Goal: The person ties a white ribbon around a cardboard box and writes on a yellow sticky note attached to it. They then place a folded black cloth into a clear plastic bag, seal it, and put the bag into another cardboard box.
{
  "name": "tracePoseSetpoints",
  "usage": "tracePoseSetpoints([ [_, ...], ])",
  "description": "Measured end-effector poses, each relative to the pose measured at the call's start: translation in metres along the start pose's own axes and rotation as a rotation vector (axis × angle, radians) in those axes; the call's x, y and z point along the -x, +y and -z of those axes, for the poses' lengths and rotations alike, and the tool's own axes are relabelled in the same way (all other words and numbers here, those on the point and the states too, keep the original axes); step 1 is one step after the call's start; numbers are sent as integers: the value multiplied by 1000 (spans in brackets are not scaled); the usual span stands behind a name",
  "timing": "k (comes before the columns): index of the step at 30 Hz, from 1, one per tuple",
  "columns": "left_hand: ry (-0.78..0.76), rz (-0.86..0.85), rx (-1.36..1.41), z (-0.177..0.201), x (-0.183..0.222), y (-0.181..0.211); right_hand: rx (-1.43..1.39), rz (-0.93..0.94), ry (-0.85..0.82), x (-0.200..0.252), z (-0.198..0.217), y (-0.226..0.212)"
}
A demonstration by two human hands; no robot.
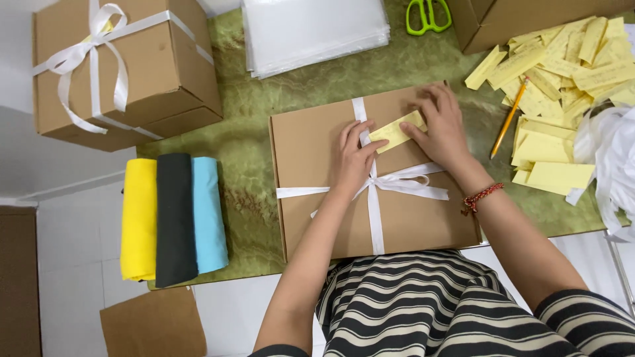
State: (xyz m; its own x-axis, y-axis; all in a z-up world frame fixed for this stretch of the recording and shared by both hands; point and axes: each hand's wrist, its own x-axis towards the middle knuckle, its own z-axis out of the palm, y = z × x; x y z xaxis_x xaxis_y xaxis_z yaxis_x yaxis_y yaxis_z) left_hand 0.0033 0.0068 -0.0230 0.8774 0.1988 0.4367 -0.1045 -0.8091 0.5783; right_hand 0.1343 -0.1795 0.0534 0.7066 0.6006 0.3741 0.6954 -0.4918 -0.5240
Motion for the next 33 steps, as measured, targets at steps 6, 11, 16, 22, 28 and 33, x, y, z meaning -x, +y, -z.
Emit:
tracePoseSetpoints([
  [6, 43, 408, 191, 14, -18, 32, 12, -24, -45, 4, -27, 7],
  [11, -12, 686, 464, 51, -38, 63, 27, -27, 17, 15, -44, 39],
  [16, -76, 860, 539, 26, -29, 21, 11, 5, 31, 16, -45, 41],
  [22, -88, 884, 525, 13, -20, -13, -25, -47, -75, 13, -48, 3],
  [28, -157, 666, 103, 40, -15, -9, -12, -25, -183, 8, -50, -26],
  [33, -227, 532, 9, 67, -11, 10, -59, -21, -204, 9, -50, -19],
])
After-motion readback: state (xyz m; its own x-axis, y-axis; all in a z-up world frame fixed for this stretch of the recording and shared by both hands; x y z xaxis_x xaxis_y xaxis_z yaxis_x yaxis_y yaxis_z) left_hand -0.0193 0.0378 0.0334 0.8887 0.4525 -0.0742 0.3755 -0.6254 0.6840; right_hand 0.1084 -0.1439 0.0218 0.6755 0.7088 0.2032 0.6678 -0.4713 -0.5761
